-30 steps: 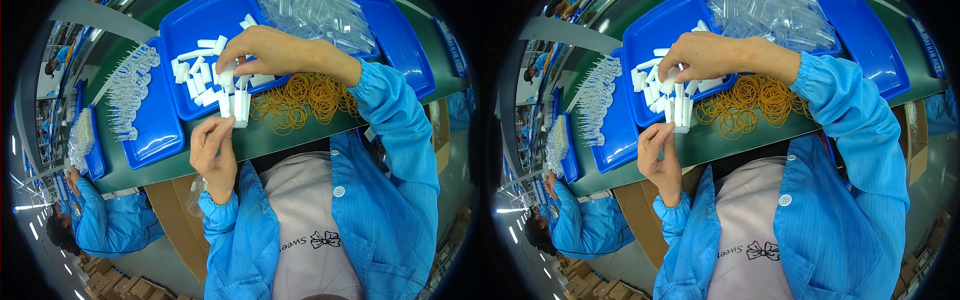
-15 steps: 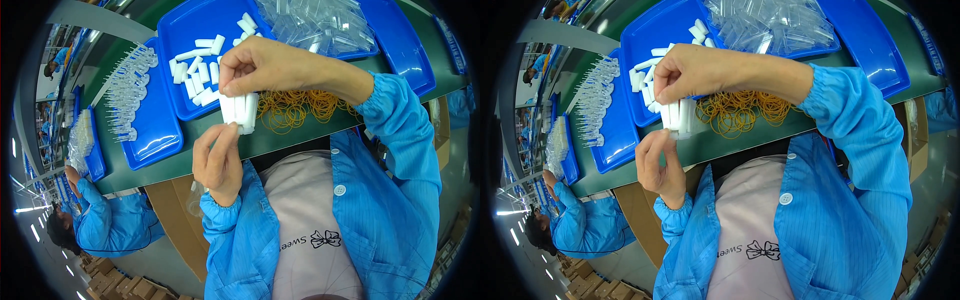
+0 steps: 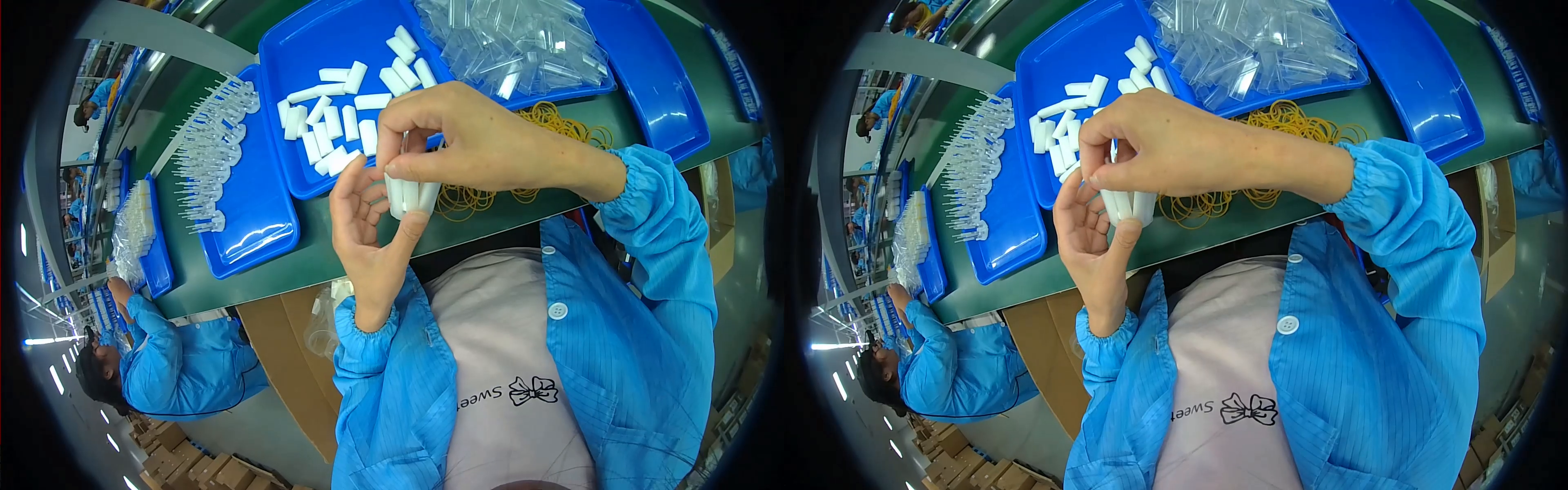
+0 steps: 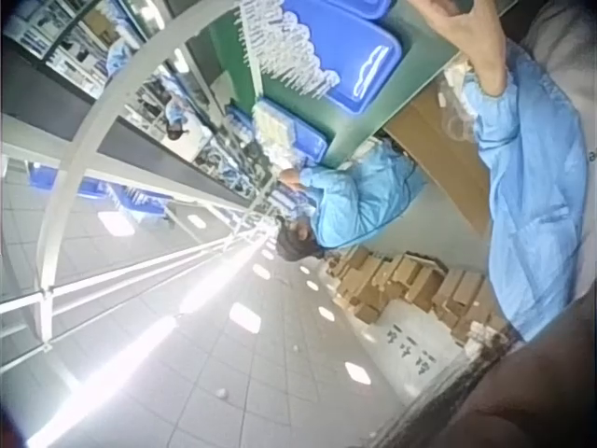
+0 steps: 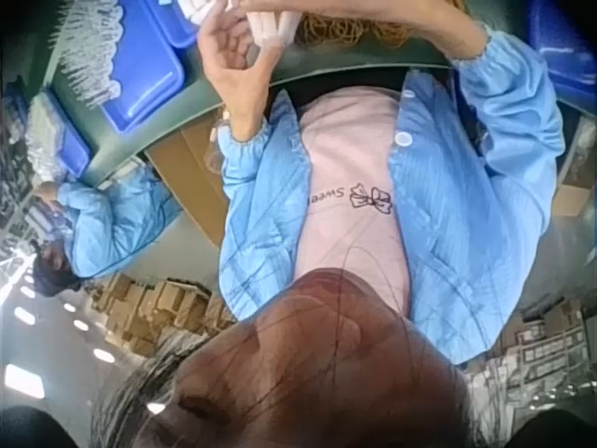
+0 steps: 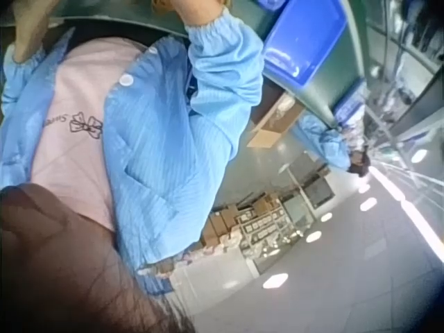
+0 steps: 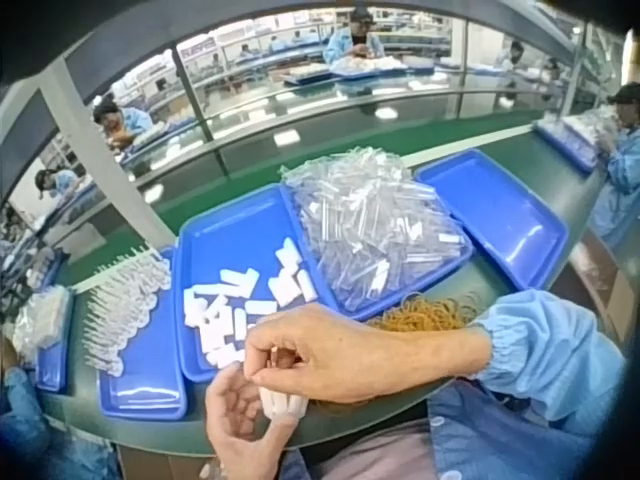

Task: The person assembles small plastic parts by hand, securing them with rubber bands.

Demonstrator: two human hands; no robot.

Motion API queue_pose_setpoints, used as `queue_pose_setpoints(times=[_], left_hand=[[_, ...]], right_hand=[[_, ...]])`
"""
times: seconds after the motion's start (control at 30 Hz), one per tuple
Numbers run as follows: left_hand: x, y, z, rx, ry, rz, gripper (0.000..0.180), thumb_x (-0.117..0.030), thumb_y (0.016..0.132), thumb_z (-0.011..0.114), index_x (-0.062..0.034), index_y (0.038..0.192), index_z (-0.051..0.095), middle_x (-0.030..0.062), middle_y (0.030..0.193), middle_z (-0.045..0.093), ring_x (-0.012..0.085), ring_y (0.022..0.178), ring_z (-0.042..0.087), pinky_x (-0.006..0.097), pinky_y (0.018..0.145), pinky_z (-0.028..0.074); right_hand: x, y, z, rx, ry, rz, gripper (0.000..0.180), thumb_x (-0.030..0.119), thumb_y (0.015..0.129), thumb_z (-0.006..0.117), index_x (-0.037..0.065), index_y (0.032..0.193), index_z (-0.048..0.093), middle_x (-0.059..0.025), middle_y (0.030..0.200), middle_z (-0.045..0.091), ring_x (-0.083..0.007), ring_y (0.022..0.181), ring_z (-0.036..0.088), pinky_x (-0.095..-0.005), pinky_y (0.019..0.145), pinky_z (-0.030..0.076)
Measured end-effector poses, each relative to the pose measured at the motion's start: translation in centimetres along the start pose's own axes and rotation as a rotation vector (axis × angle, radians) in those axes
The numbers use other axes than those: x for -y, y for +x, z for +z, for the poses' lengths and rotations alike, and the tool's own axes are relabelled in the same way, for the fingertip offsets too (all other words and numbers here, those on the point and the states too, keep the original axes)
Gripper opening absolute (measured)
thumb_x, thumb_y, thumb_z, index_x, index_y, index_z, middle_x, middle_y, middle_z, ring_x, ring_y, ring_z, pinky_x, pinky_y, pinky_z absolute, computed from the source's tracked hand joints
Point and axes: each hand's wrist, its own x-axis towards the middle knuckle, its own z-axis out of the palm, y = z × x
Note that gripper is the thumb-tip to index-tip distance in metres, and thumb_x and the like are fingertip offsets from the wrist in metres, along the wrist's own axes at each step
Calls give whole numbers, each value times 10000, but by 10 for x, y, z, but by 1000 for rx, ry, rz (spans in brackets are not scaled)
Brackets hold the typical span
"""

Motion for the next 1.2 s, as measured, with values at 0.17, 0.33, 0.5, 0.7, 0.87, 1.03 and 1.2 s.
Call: queue_pose_setpoints(times=[0.17,0.33,0.5,0.7,0.87,1.03,1.2], left_hand=[[-9,-2,-2,-39,-258,-137,695,-107,793,678,-8,1370,303,161,1296,467,242,1181,501,356,981,421],[-16,-3,6,47,-660,-384,687,-235,875,590,12,1404,227,156,1364,408,236,1220,468,348,996,399],[-10,-15,18,135,-671,-309,780,-356,840,659,26,1387,254,133,1346,420,240,1251,431,368,1042,341],[-2,-26,30,126,-530,-368,655,-221,826,680,28,1330,341,151,1183,539,235,1096,526,369,980,391],[1,-16,19,122,-673,-436,728,-282,785,729,0,1345,359,111,1156,522,214,1057,515,338,934,418],[0,-20,29,78,-504,-388,752,-355,762,751,2,1324,402,77,1086,531,181,969,523,319,871,439],[-6,-17,36,76,-502,-387,799,-402,763,740,11,1341,375,71,1030,562,189,963,549,324,865,452]], right_hand=[[11,-13,-10,-82,32,-124,442,151,710,708,76,1126,580,-93,1110,571,-211,993,574,-342,869,465],[15,-33,-7,-125,-91,-157,715,140,662,743,82,1319,464,-123,1278,508,-285,1185,489,-407,992,394],[8,-46,13,-222,-271,-163,546,164,766,678,70,1273,498,-120,1181,570,-300,1110,515,-399,936,407],[6,-79,5,-268,-39,-85,531,179,768,676,64,1258,508,-117,1168,577,-306,1122,515,-400,946,404],[-28,-123,-54,-587,-475,64,316,107,762,676,45,1063,600,-112,1109,594,-295,1049,559,-371,884,447],[-62,-125,-62,-703,-810,80,175,75,750,664,94,920,629,-69,908,584,-273,875,554,-369,741,448],[-64,-105,-59,-680,-999,198,310,177,754,698,115,1043,606,-57,849,602,-245,814,556,-370,725,392]])
